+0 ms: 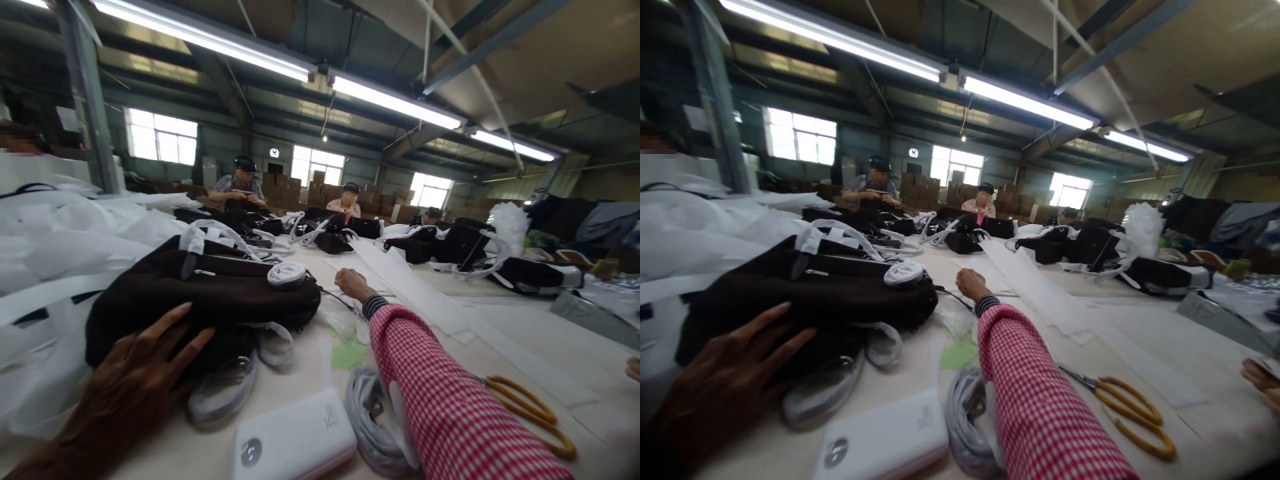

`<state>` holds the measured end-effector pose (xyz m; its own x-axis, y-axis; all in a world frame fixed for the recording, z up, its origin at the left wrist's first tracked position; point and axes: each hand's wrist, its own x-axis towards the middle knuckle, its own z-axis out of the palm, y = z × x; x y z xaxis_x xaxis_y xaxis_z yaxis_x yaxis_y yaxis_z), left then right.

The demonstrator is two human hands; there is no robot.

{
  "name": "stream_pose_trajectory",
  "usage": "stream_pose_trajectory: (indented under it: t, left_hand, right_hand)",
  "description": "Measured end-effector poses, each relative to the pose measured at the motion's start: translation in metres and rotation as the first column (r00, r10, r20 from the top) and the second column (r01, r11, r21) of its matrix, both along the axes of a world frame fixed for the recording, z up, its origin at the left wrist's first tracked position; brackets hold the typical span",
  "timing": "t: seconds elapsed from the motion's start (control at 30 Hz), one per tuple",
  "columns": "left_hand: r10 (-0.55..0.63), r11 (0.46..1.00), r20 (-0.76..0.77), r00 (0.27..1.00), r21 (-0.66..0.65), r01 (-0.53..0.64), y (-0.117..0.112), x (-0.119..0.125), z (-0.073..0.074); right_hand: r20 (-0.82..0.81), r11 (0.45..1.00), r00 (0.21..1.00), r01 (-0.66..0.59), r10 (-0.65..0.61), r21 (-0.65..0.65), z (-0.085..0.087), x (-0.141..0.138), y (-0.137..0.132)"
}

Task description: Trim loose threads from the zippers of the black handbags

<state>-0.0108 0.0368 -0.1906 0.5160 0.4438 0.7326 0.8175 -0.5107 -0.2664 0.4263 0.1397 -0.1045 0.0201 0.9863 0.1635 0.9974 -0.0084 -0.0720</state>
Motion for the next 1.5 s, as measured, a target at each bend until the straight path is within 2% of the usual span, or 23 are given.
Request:
stream_pose_trajectory:
  t: [0.13, 0.23, 0.37, 0.5, 0.57, 0.67, 0.77, 0.87, 0.93, 0.97, 1.03, 1.1, 1.17, 1.23, 1.3, 1.37, 1.4, 1.43, 1.5]
  left_hand:
    - [0.006, 0.999, -0.026, 1.0, 0.038, -0.005, -0.002, 0.0, -0.002]
    - [-0.001, 0.999, -0.055, 0.998, 0.037, 0.003, -0.006, 0.003, 0.003]
    - [-0.001, 1.0, -0.07, 0.998, 0.006, 0.001, -0.009, 0.006, 0.01]
    - [-0.009, 0.996, -0.05, 0.999, -0.089, 0.005, -0.012, 0.004, 0.019]
    - [-0.055, 0.986, 0.014, 0.998, -0.157, 0.056, -0.021, 0.008, 0.029]
    - [-0.199, 0.942, 0.117, 0.973, -0.252, 0.223, -0.052, 0.029, 0.044]
    - [-0.347, 0.878, 0.046, 0.937, -0.335, 0.342, -0.09, 0.062, 0.04]
    - [-0.402, 0.872, -0.089, 0.911, -0.342, 0.351, -0.108, 0.085, 0.018]
    - [-0.403, 0.875, -0.131, 0.906, -0.345, 0.339, -0.105, 0.091, 0.006]
    - [-0.385, 0.876, -0.139, 0.912, -0.367, 0.313, -0.102, 0.092, 0.005]
    - [-0.306, 0.865, -0.161, 0.938, -0.459, 0.203, -0.093, 0.095, 0.012]
    - [-0.205, 0.839, -0.196, 0.959, -0.539, 0.07, -0.087, 0.101, 0.028]
    - [-0.119, 0.823, -0.221, 0.968, -0.567, -0.029, -0.085, 0.109, 0.043]
    - [-0.057, 0.835, -0.247, 0.967, -0.542, -0.089, -0.089, 0.118, 0.054]
    - [-0.045, 0.872, -0.259, 0.965, -0.481, -0.088, -0.101, 0.13, 0.059]
    - [-0.109, 0.897, -0.23, 0.967, -0.442, -0.004, -0.119, 0.148, 0.063]
    - [-0.164, 0.886, -0.197, 0.967, -0.46, 0.056, -0.129, 0.161, 0.063]
    - [-0.232, 0.85, -0.153, 0.961, -0.513, 0.123, -0.138, 0.174, 0.064]
    - [-0.337, 0.731, -0.047, 0.94, -0.643, 0.23, -0.152, 0.203, 0.062]
  right_hand:
    - [0.098, 0.996, 0.995, -0.005, 0.014, -0.087, -0.025, -0.007, 0.03]
    - [0.149, 0.995, 0.988, -0.016, 0.031, -0.099, -0.029, -0.01, 0.032]
    - [0.204, 1.0, 0.979, -0.025, 0.026, -0.005, -0.017, -0.017, 0.019]
    - [0.228, 0.996, 0.972, 0.026, -0.046, 0.089, 0.018, -0.008, -0.01]
    - [0.22, 0.989, 0.97, 0.083, -0.108, 0.121, 0.041, 0.008, -0.032]
    - [0.163, 0.974, 0.966, 0.177, -0.2, 0.143, 0.073, 0.04, -0.078]
    - [0.077, 0.969, 0.973, 0.208, -0.219, 0.135, 0.086, 0.066, -0.137]
    - [-0.131, 0.976, 0.982, 0.158, -0.139, 0.149, 0.076, 0.074, -0.205]
    - [-0.339, 0.984, 0.939, 0.112, -0.059, 0.141, 0.06, 0.067, -0.25]
    - [-0.43, 0.988, 0.902, 0.09, -0.027, 0.127, 0.051, 0.062, -0.27]
    - [-0.539, 0.995, 0.842, 0.057, -0.001, 0.087, 0.034, 0.05, -0.303]
    - [-0.581, 0.998, 0.814, 0.032, 0.01, 0.061, 0.019, 0.037, -0.323]
    - [-0.594, 0.998, 0.804, 0.008, 0.031, 0.062, 0.009, 0.027, -0.332]
    - [-0.608, 0.998, 0.793, 0.001, 0.042, 0.07, 0.006, 0.02, -0.329]
    - [-0.631, 0.998, 0.775, 0.01, 0.029, 0.057, 0.005, 0.014, -0.317]
    - [-0.644, 1.0, 0.765, 0.01, 0.009, 0.026, 0.004, 0.01, -0.298]
    - [-0.641, 1.0, 0.768, 0.003, 0.0, 0.005, 0.003, 0.008, -0.286]
    - [-0.631, 1.0, 0.776, -0.01, -0.004, -0.019, 0.001, 0.006, -0.275]
    - [-0.6, 0.997, 0.8, -0.044, -0.005, -0.067, -0.004, 0.002, -0.253]
